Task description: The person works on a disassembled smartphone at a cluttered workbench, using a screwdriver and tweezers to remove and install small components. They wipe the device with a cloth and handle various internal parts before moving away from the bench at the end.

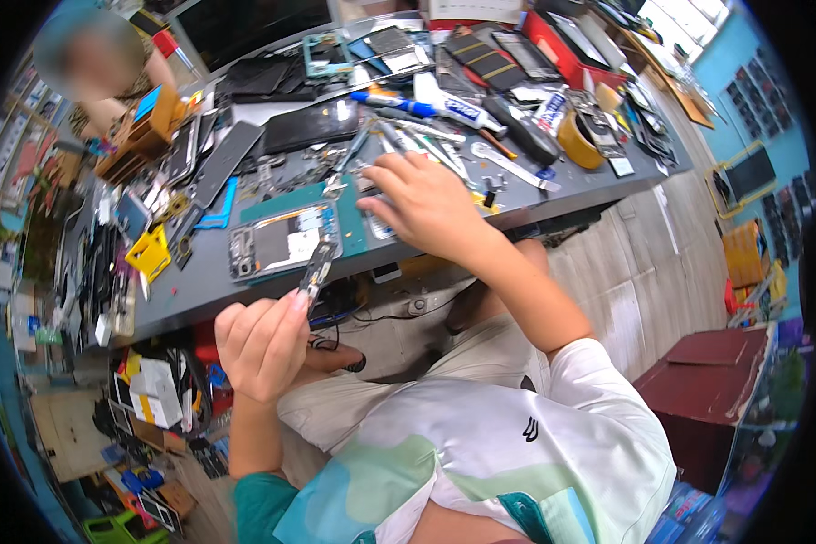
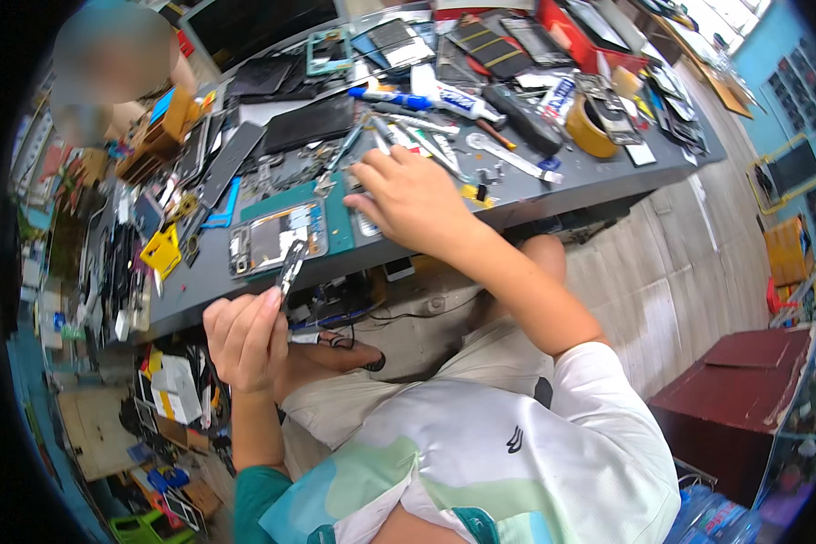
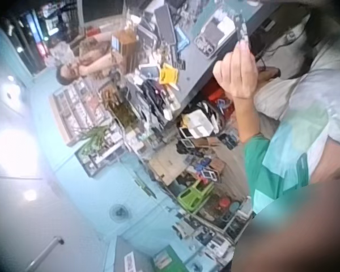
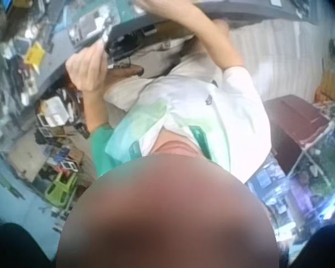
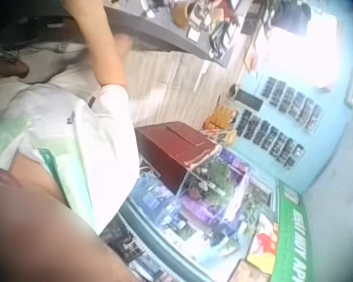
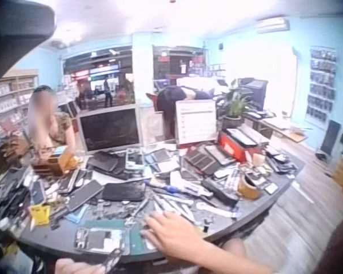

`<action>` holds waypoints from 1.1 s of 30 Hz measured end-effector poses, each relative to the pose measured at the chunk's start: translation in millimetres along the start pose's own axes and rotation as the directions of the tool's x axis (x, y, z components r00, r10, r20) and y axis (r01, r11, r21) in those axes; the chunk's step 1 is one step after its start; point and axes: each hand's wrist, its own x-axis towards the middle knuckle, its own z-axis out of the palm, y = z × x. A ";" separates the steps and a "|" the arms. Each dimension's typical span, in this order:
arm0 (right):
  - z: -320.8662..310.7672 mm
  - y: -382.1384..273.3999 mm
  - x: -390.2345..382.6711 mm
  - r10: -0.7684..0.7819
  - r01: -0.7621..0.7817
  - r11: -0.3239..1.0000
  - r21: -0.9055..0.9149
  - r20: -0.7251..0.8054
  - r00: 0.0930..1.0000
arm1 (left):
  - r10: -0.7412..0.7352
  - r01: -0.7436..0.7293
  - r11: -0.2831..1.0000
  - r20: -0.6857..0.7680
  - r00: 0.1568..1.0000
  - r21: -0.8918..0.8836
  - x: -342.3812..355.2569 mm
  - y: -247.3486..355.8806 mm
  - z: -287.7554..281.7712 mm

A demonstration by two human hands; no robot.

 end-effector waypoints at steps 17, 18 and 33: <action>-53.9 -27.6 -70.6 0.384 -0.238 0.742 0.627 -0.106 0.917 | -0.780 0.560 0.238 0.188 0.598 -0.794 -36.9 84.0 78.5; -53.5 -31.3 -77.1 0.376 -0.229 0.716 0.659 -0.087 0.923 | -0.779 0.536 0.195 0.202 0.593 -0.821 -35.1 86.6 80.4; 10.2 60.4 -189.1 0.661 -0.773 -0.243 0.586 0.683 0.310 | -0.660 0.737 -0.275 0.678 0.322 -0.618 -79.4 81.7 68.7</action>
